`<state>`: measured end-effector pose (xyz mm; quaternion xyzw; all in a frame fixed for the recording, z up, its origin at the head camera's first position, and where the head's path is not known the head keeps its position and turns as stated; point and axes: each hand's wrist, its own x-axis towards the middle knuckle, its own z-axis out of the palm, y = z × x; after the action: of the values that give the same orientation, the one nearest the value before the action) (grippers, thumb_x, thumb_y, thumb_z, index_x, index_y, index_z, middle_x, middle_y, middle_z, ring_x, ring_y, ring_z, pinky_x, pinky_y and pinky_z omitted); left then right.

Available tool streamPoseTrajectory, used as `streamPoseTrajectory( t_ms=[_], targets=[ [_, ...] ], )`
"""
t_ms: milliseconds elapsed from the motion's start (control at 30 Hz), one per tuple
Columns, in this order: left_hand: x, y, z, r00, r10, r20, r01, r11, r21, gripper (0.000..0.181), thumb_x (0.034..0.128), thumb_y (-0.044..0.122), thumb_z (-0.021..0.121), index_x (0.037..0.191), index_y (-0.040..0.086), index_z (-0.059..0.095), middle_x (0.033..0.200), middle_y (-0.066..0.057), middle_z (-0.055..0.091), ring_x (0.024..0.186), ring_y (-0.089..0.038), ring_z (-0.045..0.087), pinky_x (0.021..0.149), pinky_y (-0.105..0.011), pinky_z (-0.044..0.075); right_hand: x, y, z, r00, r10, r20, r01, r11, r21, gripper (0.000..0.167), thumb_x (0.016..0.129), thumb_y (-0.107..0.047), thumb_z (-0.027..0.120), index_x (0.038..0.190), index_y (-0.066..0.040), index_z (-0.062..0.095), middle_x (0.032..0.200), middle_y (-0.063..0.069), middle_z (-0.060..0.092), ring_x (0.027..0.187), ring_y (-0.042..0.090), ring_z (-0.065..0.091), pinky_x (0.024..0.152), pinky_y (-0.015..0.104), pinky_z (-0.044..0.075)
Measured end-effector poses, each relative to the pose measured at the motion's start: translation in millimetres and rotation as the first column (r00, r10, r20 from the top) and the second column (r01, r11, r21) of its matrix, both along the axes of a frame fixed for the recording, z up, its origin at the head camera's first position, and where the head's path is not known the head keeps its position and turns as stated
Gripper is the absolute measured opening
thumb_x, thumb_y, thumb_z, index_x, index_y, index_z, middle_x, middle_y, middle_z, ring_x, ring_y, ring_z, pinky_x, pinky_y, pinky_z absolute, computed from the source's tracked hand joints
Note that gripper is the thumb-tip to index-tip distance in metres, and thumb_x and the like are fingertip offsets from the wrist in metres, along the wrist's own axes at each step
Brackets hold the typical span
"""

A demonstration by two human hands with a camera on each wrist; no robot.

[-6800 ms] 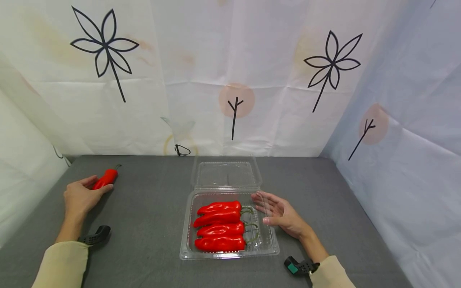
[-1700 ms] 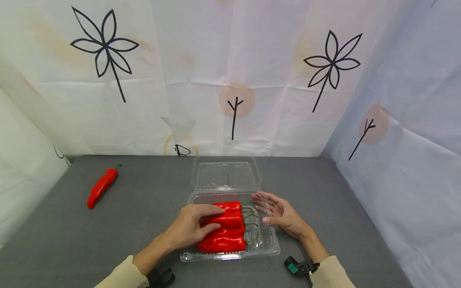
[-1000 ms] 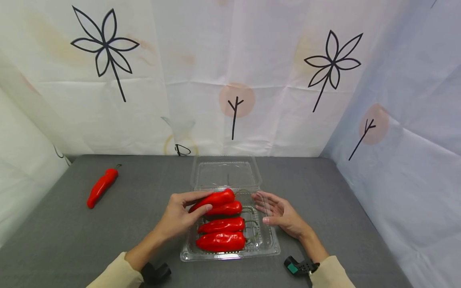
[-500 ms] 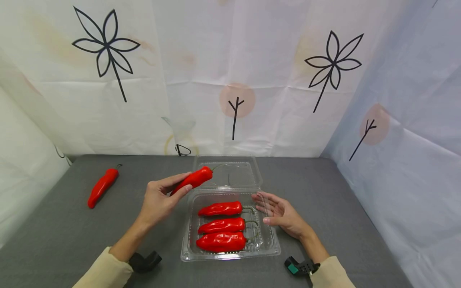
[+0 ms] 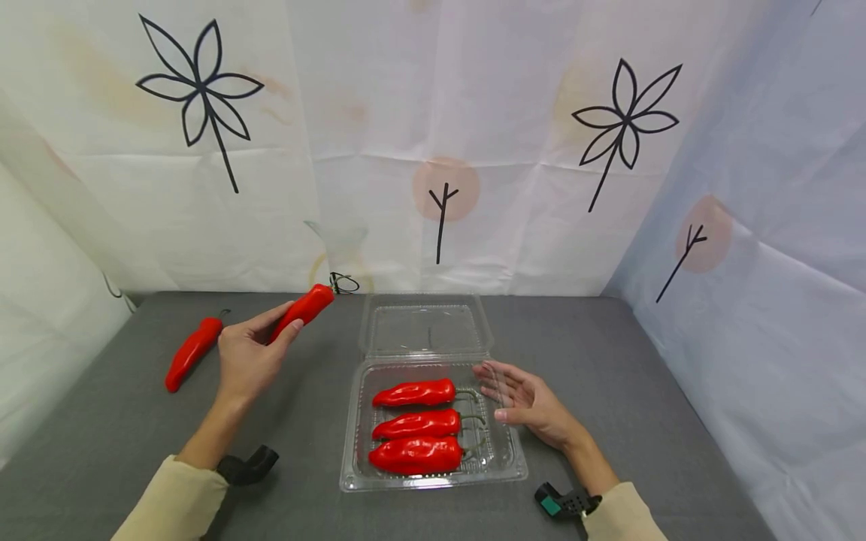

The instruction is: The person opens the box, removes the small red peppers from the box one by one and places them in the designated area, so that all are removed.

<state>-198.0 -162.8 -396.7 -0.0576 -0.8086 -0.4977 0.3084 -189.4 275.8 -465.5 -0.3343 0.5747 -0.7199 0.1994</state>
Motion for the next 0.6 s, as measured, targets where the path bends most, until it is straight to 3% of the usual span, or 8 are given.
streamPoseTrajectory(
  t_ms=[167, 233, 433, 600],
  targets=[
    [-5.9, -20.4, -6.3, 0.991, 0.133, 0.025, -0.132, 0.991, -0.027, 0.034, 0.0919, 0.007, 0.074, 0.125, 0.001, 0.071, 0.112, -0.02, 0.073, 0.091, -0.038, 0.072, 0.074, -0.014, 0.053, 0.5, -0.8, 1.0, 1.0, 0.002, 0.005, -0.002, 1.0, -0.005, 0.069, 0.092, 0.019, 0.051, 0.154, 0.014, 0.02, 0.159, 0.023, 0.035, 0.146, 0.032, 0.037, 0.116, 0.039, 0.033],
    [-7.9, -28.7, -9.9, 0.982, 0.182, 0.039, -0.181, 0.983, -0.031, 0.034, 0.0925, 0.009, 0.073, 0.125, 0.001, 0.071, 0.109, -0.021, 0.074, 0.088, -0.038, 0.071, 0.07, -0.01, 0.045, 0.5, -1.1, 1.2, 1.0, 0.001, 0.006, -0.001, 1.0, -0.005, 0.069, 0.092, 0.019, 0.05, 0.154, 0.014, 0.02, 0.159, 0.024, 0.035, 0.146, 0.032, 0.037, 0.116, 0.039, 0.033],
    [-10.4, -47.5, -22.2, 0.954, 0.283, 0.102, -0.283, 0.959, -0.015, 0.035, 0.0927, 0.008, 0.071, 0.126, -0.001, 0.07, 0.108, -0.028, 0.071, 0.09, -0.042, 0.06, 0.082, -0.046, 0.039, 0.5, -1.1, 1.1, 1.0, 0.001, 0.01, -0.001, 1.0, -0.006, 0.07, 0.092, 0.018, 0.051, 0.154, 0.014, 0.02, 0.159, 0.024, 0.035, 0.146, 0.032, 0.037, 0.116, 0.039, 0.033],
    [-11.9, -57.1, -32.2, 0.921, 0.347, 0.179, -0.351, 0.936, -0.013, 0.034, 0.0922, 0.009, 0.07, 0.124, -0.003, 0.07, 0.111, -0.03, 0.069, 0.099, -0.048, 0.055, 0.093, -0.058, 0.035, 0.5, -0.7, 0.3, 1.0, 0.001, 0.01, -0.001, 1.0, -0.003, 0.069, 0.092, 0.019, 0.05, 0.154, 0.014, 0.02, 0.159, 0.023, 0.036, 0.146, 0.031, 0.038, 0.116, 0.038, 0.033]
  ],
)
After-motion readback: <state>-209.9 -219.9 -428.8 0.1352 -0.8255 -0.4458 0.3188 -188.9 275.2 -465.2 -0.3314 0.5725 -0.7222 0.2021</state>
